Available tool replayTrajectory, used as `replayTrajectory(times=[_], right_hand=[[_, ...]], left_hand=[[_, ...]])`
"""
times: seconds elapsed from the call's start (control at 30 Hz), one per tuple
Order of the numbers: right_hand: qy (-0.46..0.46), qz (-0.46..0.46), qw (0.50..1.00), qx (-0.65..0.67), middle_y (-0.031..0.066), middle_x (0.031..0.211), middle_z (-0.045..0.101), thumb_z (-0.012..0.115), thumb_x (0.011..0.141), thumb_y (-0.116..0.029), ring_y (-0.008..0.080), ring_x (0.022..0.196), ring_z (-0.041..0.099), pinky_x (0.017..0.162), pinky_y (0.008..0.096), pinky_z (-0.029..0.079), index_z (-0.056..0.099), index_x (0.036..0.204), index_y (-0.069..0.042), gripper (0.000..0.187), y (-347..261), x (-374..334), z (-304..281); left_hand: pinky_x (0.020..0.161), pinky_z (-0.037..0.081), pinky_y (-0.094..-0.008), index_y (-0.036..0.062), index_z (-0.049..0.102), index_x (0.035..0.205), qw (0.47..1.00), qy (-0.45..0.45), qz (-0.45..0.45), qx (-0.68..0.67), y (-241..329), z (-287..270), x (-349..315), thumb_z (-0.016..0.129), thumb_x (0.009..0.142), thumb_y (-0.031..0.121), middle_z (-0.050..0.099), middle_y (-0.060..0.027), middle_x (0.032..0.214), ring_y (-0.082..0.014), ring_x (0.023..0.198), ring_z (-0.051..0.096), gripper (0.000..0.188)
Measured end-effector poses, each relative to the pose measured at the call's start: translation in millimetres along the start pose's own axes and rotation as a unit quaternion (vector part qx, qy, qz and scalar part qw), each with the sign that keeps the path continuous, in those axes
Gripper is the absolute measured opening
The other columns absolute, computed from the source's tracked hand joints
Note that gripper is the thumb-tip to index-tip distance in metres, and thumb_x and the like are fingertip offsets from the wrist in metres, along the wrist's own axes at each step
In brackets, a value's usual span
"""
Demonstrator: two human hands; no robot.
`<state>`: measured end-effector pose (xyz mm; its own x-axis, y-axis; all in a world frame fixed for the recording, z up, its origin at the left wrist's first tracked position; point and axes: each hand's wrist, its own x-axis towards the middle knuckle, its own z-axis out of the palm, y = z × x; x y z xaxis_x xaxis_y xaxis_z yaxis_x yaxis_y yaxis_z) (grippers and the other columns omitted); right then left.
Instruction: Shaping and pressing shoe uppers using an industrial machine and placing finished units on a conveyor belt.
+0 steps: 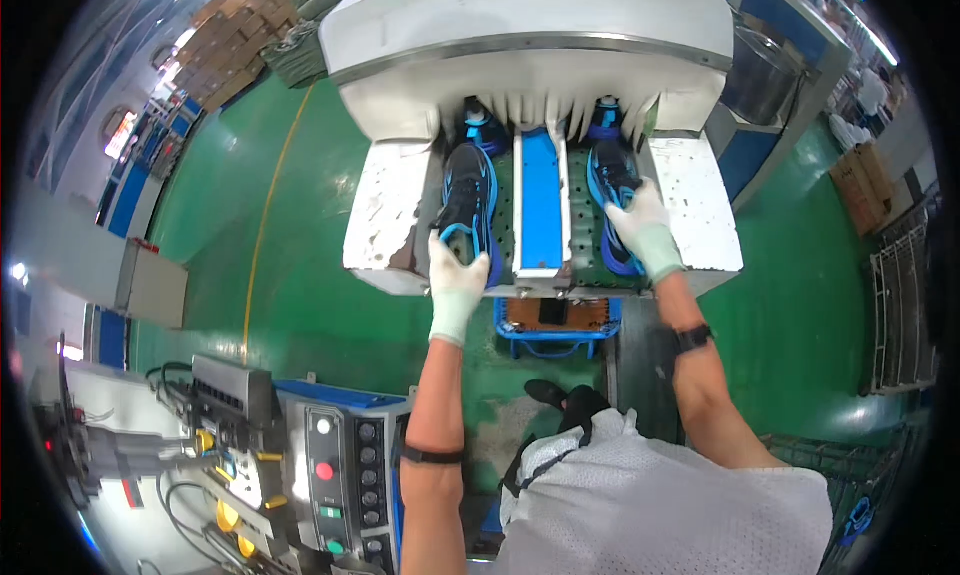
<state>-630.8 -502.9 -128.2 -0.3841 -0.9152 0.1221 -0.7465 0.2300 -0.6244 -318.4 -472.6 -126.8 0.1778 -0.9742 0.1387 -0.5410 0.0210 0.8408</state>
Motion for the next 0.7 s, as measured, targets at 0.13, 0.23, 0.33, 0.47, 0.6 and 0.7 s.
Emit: replayTrajectory(times=[0.13,0.23,0.33,0.47,0.6,0.7], right_hand=[[-0.075,0.023,0.997,-0.010,0.0303,0.126,0.061,0.075,0.081,-0.039,0.0446,0.116,0.061,0.100,0.0461,0.051,0.044,0.138,0.005,0.078,-37.5,69.6,14.6],[-0.131,-0.080,0.988,0.018,0.0316,0.137,0.056,0.068,0.086,-0.052,0.0424,0.129,0.055,0.108,0.0408,0.044,0.036,0.149,0.006,0.092,-22.3,99.1,16.0],[-0.194,-0.190,0.962,0.005,0.0287,0.125,0.064,0.060,0.096,-0.046,0.0409,0.119,0.062,0.102,0.0411,0.047,0.037,0.154,-0.009,0.073,0.2,109.3,-16.5],[-0.287,-0.210,0.932,-0.067,0.0236,0.110,0.069,0.052,0.105,-0.035,0.0339,0.098,0.070,0.091,0.0391,0.053,0.050,0.146,-0.009,0.048,-20.3,133.6,-44.1],[-0.385,-0.205,0.899,0.023,0.0072,0.103,0.071,0.056,0.104,-0.041,0.0143,0.084,0.067,0.079,0.0310,0.056,0.057,0.139,-0.005,0.051,-7.8,192.6,-30.9],[-0.417,-0.168,0.893,0.016,0.0082,0.106,0.069,0.062,0.102,-0.039,0.0153,0.090,0.065,0.086,0.0324,0.054,0.060,0.133,0.001,0.051,16.8,232.0,-34.1]], left_hand=[[0.111,0.042,-0.0420,-0.0087,0.034,0.148,0.993,0.017,-0.001,0.115,21.9,41.9,79.8,0.079,0.078,0.018,0.046,-0.0313,0.145,-0.0422,0.131,0.051,0.088],[0.113,0.040,-0.0421,-0.0082,0.033,0.149,0.999,0.014,0.014,0.035,8.3,25.2,101.4,0.079,0.082,0.019,0.043,-0.0329,0.148,-0.0417,0.136,0.047,0.086],[0.116,0.036,-0.0427,-0.0083,0.029,0.151,0.992,0.044,0.105,-0.056,-15.7,16.5,55.5,0.076,0.087,0.020,0.040,-0.0317,0.150,-0.0404,0.141,0.042,0.084],[0.115,0.038,-0.0464,-0.0041,0.027,0.154,0.996,0.031,0.024,-0.079,-57.4,-32.5,-67.2,0.066,0.093,0.002,0.034,-0.0233,0.156,-0.0351,0.142,0.042,0.072],[0.115,0.040,-0.0446,-0.0008,0.025,0.155,0.973,0.107,-0.147,-0.143,-136.6,-76.4,-227.3,0.062,0.094,-0.002,0.034,-0.0231,0.157,-0.0346,0.141,0.043,0.071],[0.113,0.040,-0.0410,-0.0010,0.025,0.155,0.939,0.184,-0.280,-0.079,-192.3,-82.1,-351.2,0.060,0.097,0.000,0.041,-0.0258,0.151,-0.0326,0.137,0.047,0.067]])
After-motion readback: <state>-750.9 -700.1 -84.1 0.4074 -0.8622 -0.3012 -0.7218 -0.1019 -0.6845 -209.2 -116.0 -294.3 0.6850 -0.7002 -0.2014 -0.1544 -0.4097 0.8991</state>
